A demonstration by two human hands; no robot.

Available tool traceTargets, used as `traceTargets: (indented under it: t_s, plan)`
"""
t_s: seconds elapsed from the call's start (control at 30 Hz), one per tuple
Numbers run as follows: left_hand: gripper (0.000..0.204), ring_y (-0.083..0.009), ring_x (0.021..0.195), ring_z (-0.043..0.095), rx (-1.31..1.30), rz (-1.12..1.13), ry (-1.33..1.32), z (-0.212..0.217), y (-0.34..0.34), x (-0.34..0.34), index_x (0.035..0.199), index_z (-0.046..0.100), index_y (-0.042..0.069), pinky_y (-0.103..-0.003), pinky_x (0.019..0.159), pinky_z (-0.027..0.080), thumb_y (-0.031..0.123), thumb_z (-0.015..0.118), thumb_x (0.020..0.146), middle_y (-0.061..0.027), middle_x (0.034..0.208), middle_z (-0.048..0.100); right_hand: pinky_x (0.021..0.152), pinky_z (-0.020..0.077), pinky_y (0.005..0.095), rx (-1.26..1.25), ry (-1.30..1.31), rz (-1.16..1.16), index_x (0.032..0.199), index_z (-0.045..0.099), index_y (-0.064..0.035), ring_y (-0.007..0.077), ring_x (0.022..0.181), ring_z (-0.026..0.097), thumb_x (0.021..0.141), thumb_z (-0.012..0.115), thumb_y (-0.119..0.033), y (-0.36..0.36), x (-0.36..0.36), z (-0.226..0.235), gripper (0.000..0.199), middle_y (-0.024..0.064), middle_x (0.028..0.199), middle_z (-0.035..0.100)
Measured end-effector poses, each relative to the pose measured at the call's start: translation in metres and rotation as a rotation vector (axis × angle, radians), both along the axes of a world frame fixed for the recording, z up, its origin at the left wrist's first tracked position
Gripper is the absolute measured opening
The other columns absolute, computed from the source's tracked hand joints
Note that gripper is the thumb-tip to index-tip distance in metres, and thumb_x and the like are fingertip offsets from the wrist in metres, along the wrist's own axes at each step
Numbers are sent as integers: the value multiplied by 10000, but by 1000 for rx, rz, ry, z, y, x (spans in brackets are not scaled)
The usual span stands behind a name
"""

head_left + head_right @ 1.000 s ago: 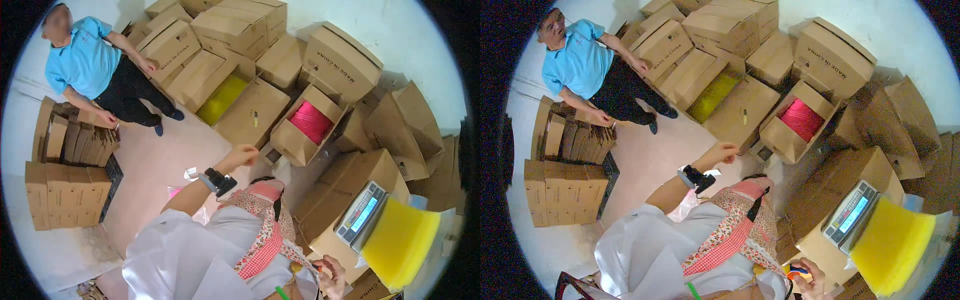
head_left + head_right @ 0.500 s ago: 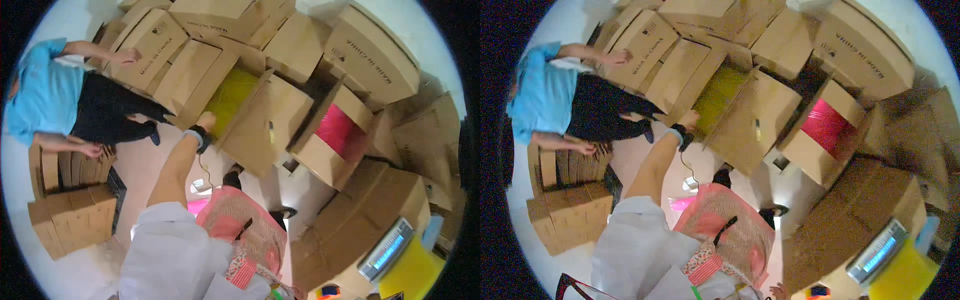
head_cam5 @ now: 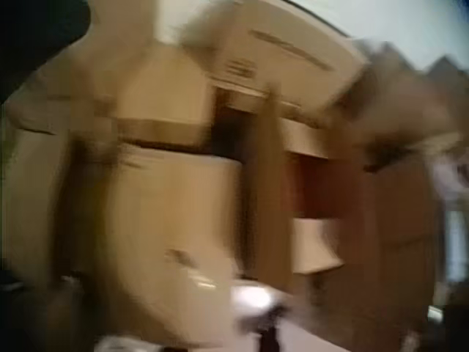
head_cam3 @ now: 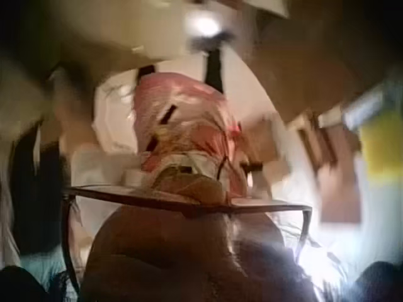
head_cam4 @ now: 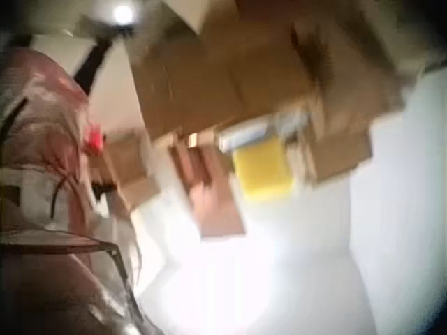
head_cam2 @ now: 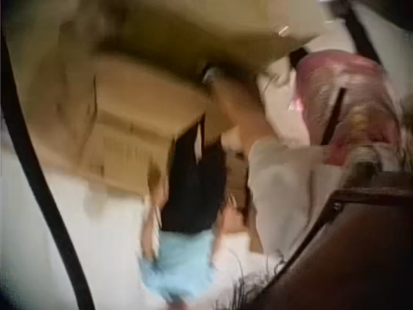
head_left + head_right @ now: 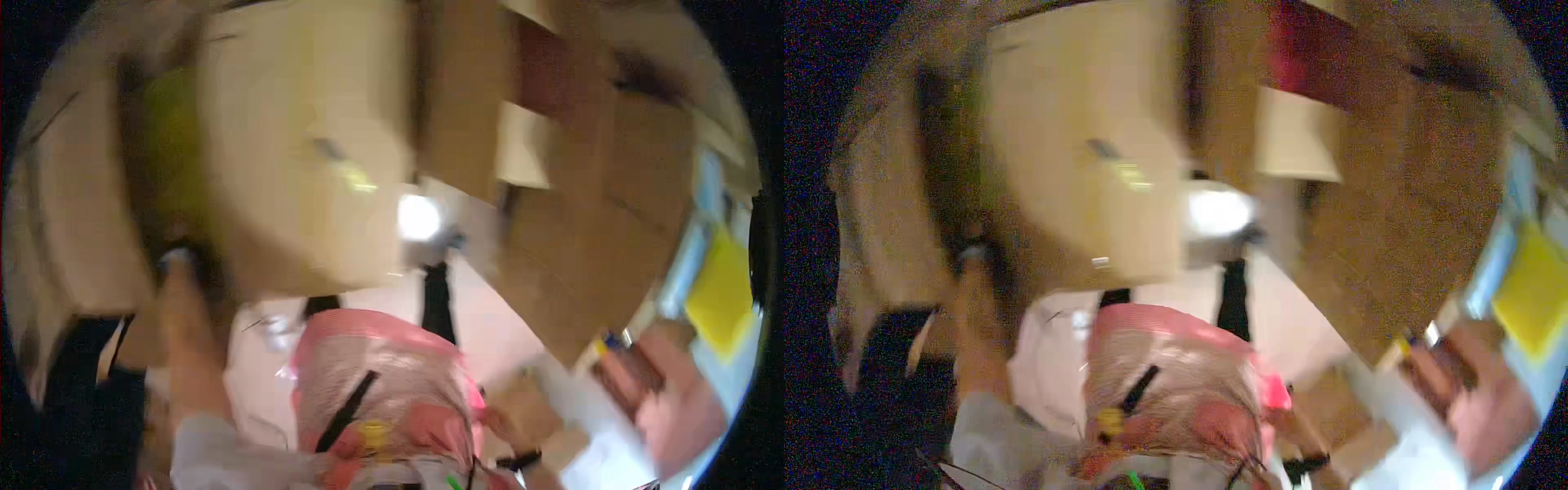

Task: Bundling yellow plastic tubes into plastic bags, weighing them on a scale, and placing them in boxes.

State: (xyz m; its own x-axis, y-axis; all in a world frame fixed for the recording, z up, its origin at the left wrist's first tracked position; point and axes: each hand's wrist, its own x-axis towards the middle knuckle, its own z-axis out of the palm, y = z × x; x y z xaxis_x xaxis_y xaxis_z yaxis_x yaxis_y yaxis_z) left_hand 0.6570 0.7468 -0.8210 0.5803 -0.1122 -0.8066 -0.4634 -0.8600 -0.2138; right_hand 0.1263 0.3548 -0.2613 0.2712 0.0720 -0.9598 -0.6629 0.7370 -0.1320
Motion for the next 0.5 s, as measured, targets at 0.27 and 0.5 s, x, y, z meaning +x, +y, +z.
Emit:
traceTargets:
  t_s: [0.27,0.5]
  plan:
    - [410,-234,1044,464,-577,128,-65,206,-106,11,1241,490,91,-379,885,370,344,356,948,-120,1174,482,875,456,315,-320,66,184,1190,496,22,189,975,572,910,501,-126,22,-8,-11,317,132,1059,610]
    - [410,-212,915,517,-789,271,-447,314,-20,7,1238,480,58,-326,798,405,337,394,950,-106,1037,551,826,480,303,-431,-89,157,1176,511,20,164,921,595,895,505,-92,-5,-46,14,302,111,1009,636]
